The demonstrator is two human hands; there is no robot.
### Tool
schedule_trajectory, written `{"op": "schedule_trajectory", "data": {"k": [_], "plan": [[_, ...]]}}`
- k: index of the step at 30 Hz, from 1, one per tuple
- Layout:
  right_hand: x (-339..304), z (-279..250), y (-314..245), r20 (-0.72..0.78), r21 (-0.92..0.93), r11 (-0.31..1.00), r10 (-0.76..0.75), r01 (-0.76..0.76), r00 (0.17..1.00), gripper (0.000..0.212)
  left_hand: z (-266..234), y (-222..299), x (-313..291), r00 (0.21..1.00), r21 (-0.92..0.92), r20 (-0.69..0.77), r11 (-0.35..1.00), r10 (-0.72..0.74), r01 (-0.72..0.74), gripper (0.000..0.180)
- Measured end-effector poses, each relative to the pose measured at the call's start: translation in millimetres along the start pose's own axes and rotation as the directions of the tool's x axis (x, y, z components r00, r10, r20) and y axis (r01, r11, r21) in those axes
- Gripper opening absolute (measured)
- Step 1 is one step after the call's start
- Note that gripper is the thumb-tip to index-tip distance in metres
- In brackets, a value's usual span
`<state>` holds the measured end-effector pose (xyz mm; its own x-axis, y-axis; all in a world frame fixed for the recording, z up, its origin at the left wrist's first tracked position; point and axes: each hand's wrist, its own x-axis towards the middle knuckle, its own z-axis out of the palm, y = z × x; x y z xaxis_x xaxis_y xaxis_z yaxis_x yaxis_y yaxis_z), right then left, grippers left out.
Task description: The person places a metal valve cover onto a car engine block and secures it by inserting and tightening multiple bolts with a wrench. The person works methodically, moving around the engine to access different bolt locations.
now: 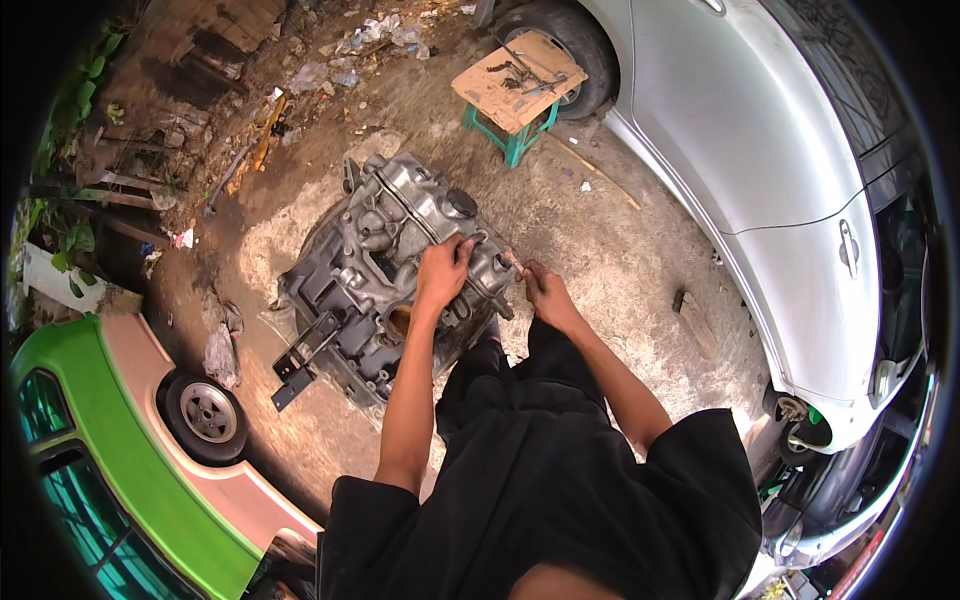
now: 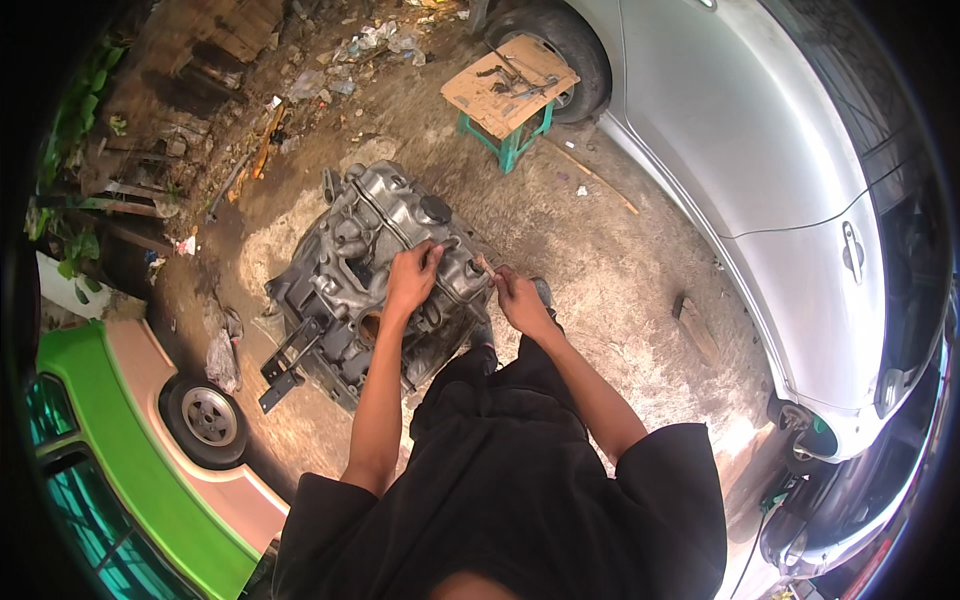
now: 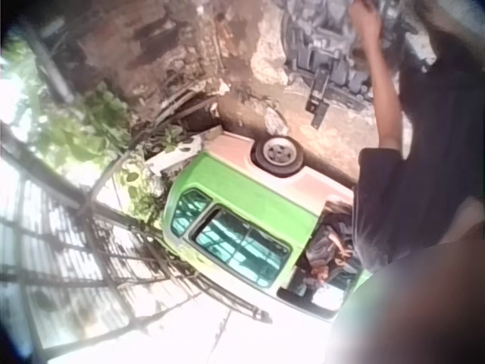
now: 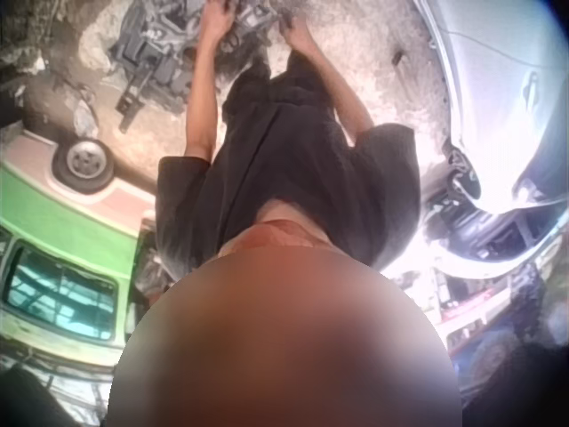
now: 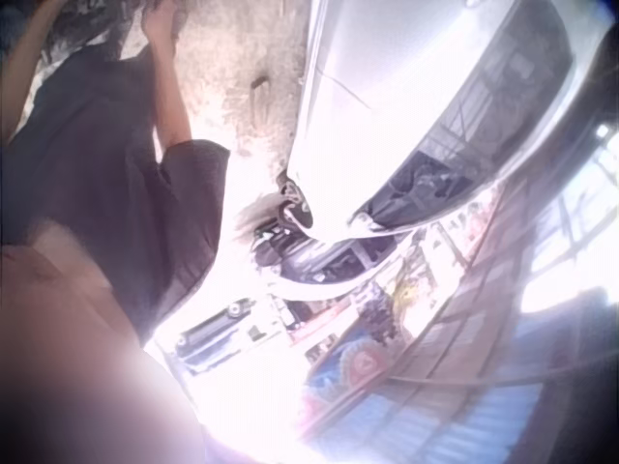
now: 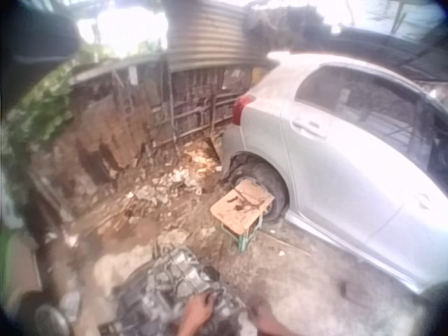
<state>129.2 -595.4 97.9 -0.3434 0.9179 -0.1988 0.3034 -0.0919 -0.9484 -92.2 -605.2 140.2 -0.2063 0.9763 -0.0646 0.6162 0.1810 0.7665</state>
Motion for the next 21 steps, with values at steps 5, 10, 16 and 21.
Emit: {"op": "schedule_trajectory", "data": {"k": [5,10,16,21], "plan": [[0,-3,0,-0.071,0.106,0.993,0.056,-0.048,0.996,0.017,-1,1,-1,1.000,0.007,0.005,1.000,-0.026,0.026,0.029],[-3,5,-7,-0.110,-0.259,0.962,-0.118,0.086,0.987,0.015,2,-2,-1,1.000,-0.020,-0.018,1.000,0.008,-0.009,0.026],[2,-2,-3,-0.167,-0.046,0.999,-0.009,0.001,0.986,0.015,1,-2,-1,1.000,-0.014,-0.016,1.000,0.008,-0.009,0.027],[-3,13,1,-0.167,-0.193,0.958,-0.247,0.214,0.955,0.017,-1,2,-1,0.998,-0.011,0.026,0.999,-0.049,0.049,0.028]]}}
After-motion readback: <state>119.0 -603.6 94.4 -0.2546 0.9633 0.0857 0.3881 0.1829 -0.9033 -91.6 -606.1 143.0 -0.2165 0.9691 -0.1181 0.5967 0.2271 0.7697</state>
